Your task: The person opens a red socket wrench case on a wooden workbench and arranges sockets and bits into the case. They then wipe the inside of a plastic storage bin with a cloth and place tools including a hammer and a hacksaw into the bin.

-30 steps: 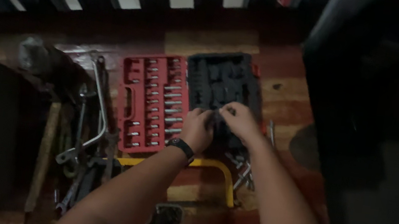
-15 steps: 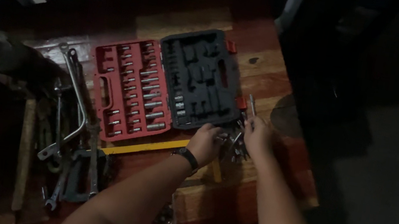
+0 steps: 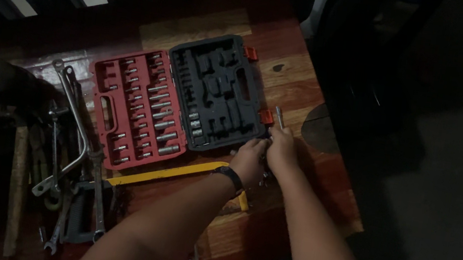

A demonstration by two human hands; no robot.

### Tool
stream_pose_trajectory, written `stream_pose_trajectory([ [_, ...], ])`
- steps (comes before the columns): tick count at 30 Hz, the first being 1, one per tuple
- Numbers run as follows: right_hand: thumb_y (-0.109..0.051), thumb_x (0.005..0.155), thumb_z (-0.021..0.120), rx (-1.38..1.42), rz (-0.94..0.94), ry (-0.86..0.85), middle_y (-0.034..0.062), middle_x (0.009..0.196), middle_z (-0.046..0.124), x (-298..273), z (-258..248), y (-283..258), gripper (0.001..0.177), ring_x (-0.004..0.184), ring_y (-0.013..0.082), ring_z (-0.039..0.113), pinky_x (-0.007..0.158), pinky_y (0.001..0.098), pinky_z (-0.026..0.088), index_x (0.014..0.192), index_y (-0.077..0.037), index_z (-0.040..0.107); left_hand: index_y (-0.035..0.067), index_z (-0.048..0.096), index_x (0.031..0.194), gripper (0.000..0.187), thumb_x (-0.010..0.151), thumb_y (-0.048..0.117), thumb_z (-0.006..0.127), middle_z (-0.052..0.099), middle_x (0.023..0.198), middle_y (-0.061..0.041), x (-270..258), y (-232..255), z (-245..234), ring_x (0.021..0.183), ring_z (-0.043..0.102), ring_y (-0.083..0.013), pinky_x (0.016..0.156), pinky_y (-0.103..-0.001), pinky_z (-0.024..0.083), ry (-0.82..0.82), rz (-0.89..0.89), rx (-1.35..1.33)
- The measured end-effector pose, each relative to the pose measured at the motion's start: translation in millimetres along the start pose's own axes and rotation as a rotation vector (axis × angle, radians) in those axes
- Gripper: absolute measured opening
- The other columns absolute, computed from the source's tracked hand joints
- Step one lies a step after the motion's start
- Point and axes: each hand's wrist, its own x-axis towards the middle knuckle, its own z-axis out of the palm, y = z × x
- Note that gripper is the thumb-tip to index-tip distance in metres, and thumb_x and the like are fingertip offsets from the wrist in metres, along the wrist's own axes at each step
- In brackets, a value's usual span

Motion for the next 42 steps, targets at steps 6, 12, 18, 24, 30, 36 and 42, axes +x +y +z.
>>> stream_pose_trajectory([
  [6, -0.023, 0.098, 0.054, 0.198, -0.144, -0.025, 0.0150, 0.101, 0.061, 16.8, 2.1, 28.0, 0.029, 0.093, 0.0257, 0.061, 0.084, 0.0369, 0.048, 0.107, 0.004, 0.059, 0.005, 0.058, 0.135, 0.058, 0.078, -0.008, 0.064, 0.052, 0.140, -0.021, -6.0, 15.3, -12.9, 0.124, 0.055, -0.0423, 0.099, -0.042, 0.050, -0.032, 0.054, 0.022],
  [12, -0.009, 0.090, 0.066, -0.312, -0.494, 0.062, 0.0185, 0.112, 0.060, 26.4, -7.0, 54.6, 0.026, 0.103, 0.0324, 0.061, 0.089, 0.0398, 0.051, 0.113, 0.003, 0.066, 0.010, 0.067, 0.119, 0.040, 0.080, 0.012, 0.074, 0.060, 0.125, -0.017, -26.7, 12.7, -32.3, 0.114, 0.055, -0.0401, 0.098, -0.047, 0.048, -0.020, 0.189, 0.400],
  [18, -0.002, 0.085, 0.074, -0.715, -0.679, 0.133, 0.0218, 0.118, 0.060, 8.1, -12.3, 47.4, 0.034, 0.106, 0.0402, 0.062, 0.091, 0.0443, 0.052, 0.118, 0.001, 0.070, 0.016, 0.068, 0.125, 0.039, 0.086, 0.013, 0.072, 0.055, 0.133, -0.017, -51.1, -20.7, -55.8, 0.126, 0.047, -0.0385, 0.102, -0.051, 0.039, 0.112, 0.340, 0.553],
  [24, -0.010, 0.087, 0.076, -0.782, -0.699, 0.157, 0.0210, 0.120, 0.061, -0.7, -15.1, 39.7, 0.036, 0.106, 0.0399, 0.063, 0.089, 0.0458, 0.053, 0.122, -0.003, 0.071, 0.016, 0.064, 0.133, 0.058, 0.076, 0.006, 0.071, 0.048, 0.143, -0.016, -66.1, -43.8, -75.8, 0.135, 0.040, -0.0371, 0.110, -0.050, 0.033, -0.056, 0.133, 0.735],
  [30, -0.013, 0.086, 0.076, -0.847, -0.678, 0.138, 0.0211, 0.121, 0.061, -5.5, -20.6, 26.2, 0.040, 0.108, 0.0391, 0.063, 0.090, 0.0447, 0.054, 0.125, -0.006, 0.071, 0.014, 0.065, 0.130, 0.048, 0.083, 0.012, 0.071, 0.052, 0.136, -0.014, -89.6, -53.4, -87.1, 0.132, 0.043, -0.0355, 0.110, -0.052, 0.033, 0.012, 0.114, 0.605],
  [36, -0.019, 0.089, 0.074, -0.888, -0.524, 0.109, 0.0193, 0.127, 0.059, -24.3, -19.8, 1.6, 0.041, 0.113, 0.0370, 0.062, 0.094, 0.0449, 0.054, 0.129, -0.009, 0.070, 0.014, 0.063, 0.127, 0.054, 0.075, 0.017, 0.077, 0.052, 0.132, -0.013, -106.7, -52.7, -100.4, 0.130, 0.042, -0.0348, 0.110, -0.051, 0.032, -0.080, 0.040, 0.596],
  [42, -0.026, 0.095, 0.069, -0.961, -0.631, 0.546, 0.0261, 0.145, 0.048, -0.6, -61.5, 3.4, 0.058, 0.131, 0.0500, 0.042, 0.090, 0.0635, 0.047, 0.145, 0.001, 0.057, 0.005, 0.054, 0.140, 0.075, 0.069, 0.014, 0.078, 0.053, 0.128, -0.017, -101.0, -59.9, -103.3, 0.122, 0.047, -0.0374, 0.102, -0.053, 0.036, 0.140, 0.097, 0.552],
])
